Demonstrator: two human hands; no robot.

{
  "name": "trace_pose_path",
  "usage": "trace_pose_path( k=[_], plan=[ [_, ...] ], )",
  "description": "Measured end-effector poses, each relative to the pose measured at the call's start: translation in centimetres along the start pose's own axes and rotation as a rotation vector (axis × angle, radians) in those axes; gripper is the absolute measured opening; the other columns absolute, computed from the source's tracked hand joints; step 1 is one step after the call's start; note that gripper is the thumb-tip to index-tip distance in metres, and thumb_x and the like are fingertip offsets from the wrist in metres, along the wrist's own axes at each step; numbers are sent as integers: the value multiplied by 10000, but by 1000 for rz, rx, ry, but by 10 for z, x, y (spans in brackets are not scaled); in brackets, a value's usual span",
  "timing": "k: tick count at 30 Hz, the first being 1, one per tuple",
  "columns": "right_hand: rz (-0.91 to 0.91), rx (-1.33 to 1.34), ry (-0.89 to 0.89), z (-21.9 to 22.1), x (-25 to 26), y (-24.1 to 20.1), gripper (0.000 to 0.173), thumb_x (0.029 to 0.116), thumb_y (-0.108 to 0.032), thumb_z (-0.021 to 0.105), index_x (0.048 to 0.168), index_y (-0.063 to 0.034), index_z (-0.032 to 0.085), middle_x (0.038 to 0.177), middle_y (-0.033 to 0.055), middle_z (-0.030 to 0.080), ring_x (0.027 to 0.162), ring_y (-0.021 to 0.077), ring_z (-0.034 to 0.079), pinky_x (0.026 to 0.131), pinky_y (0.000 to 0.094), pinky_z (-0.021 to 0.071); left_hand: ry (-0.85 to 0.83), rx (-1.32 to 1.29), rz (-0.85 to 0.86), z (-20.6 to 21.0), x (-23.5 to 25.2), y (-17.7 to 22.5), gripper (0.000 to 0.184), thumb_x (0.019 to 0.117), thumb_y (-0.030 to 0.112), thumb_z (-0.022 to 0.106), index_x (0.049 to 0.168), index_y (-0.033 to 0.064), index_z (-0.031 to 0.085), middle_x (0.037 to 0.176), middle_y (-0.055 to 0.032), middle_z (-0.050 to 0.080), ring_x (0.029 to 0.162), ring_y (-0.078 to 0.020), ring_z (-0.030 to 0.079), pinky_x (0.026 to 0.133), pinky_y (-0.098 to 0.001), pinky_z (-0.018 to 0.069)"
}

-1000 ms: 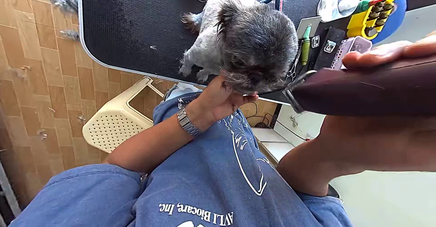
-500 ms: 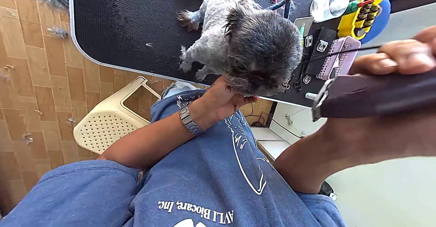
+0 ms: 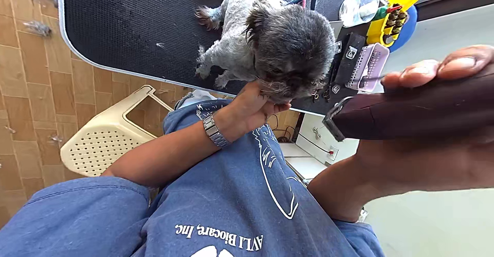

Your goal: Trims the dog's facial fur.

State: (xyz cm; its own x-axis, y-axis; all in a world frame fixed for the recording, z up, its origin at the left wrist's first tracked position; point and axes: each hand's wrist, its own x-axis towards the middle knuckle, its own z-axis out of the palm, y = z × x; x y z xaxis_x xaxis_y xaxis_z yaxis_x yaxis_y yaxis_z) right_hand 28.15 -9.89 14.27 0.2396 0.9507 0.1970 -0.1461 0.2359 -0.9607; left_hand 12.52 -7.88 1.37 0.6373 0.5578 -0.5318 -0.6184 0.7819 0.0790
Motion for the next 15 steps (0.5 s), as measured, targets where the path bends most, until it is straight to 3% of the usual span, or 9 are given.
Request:
trace_pose_path(
  k=[3, 5, 6, 8, 9, 11, 15],
  plan=[
    [86, 200, 129, 8, 10, 5, 512, 1089, -471, 189, 1177, -61, 483, 820, 72, 613, 638, 206, 634, 577, 332, 577, -15, 17, -1, -3, 1, 0, 317, 1112, 204, 283, 1067, 112, 583, 909, -67, 659, 809, -169, 666, 773, -336, 591],
    [189, 268, 145, 7, 12, 9, 760, 1032, -642, 42, 1040, -85, 559, 697, 49, 613, 530, 175, 602, 471, 312, 539, -23, 27, -6, -5, 1, -1, 340, 1115, 222, 257, 1082, 117, 579, 923, -63, 660, 826, -171, 664, 783, -339, 588],
    [246, 287, 116, 5, 13, 10, 838, 995, -710, 30, 981, -90, 593, 677, 42, 609, 518, 166, 592, 458, 304, 528, -19, 31, -4, -4, 1, 0, 344, 1113, 217, 260, 1077, 118, 587, 926, -63, 667, 832, -171, 672, 789, -339, 592],
    [322, 330, 65, -1, 13, 13, 829, 997, -723, 116, 952, -69, 623, 681, 58, 623, 521, 174, 609, 460, 307, 536, -3, 31, -7, -3, 0, 1, 336, 1115, 214, 269, 1065, 121, 589, 922, -63, 674, 830, -173, 682, 794, -339, 599],
    [331, 342, 55, -2, 12, 14, 748, 1031, -660, 178, 979, -55, 613, 698, 68, 624, 536, 182, 616, 478, 309, 544, -3, 29, -7, -3, 0, 2, 344, 1115, 220, 261, 1064, 124, 588, 922, -63, 673, 832, -173, 680, 797, -338, 597],
    [326, 337, 86, -2, 11, 15, 646, 1068, -557, 200, 1023, -46, 593, 724, 71, 616, 564, 182, 617, 506, 305, 551, -14, 23, -8, -3, 0, 2, 371, 1118, 241, 229, 1074, 127, 580, 926, -65, 670, 837, -175, 680, 804, -340, 595],
    [308, 353, 124, -7, 9, 12, 554, 1075, -503, 286, 1075, -36, 584, 757, 84, 614, 601, 201, 630, 549, 328, 570, -51, 11, -3, -3, 2, 2, 376, 1108, 220, 227, 1060, 122, 587, 917, -72, 670, 833, -177, 679, 805, -341, 590]
  ],
)
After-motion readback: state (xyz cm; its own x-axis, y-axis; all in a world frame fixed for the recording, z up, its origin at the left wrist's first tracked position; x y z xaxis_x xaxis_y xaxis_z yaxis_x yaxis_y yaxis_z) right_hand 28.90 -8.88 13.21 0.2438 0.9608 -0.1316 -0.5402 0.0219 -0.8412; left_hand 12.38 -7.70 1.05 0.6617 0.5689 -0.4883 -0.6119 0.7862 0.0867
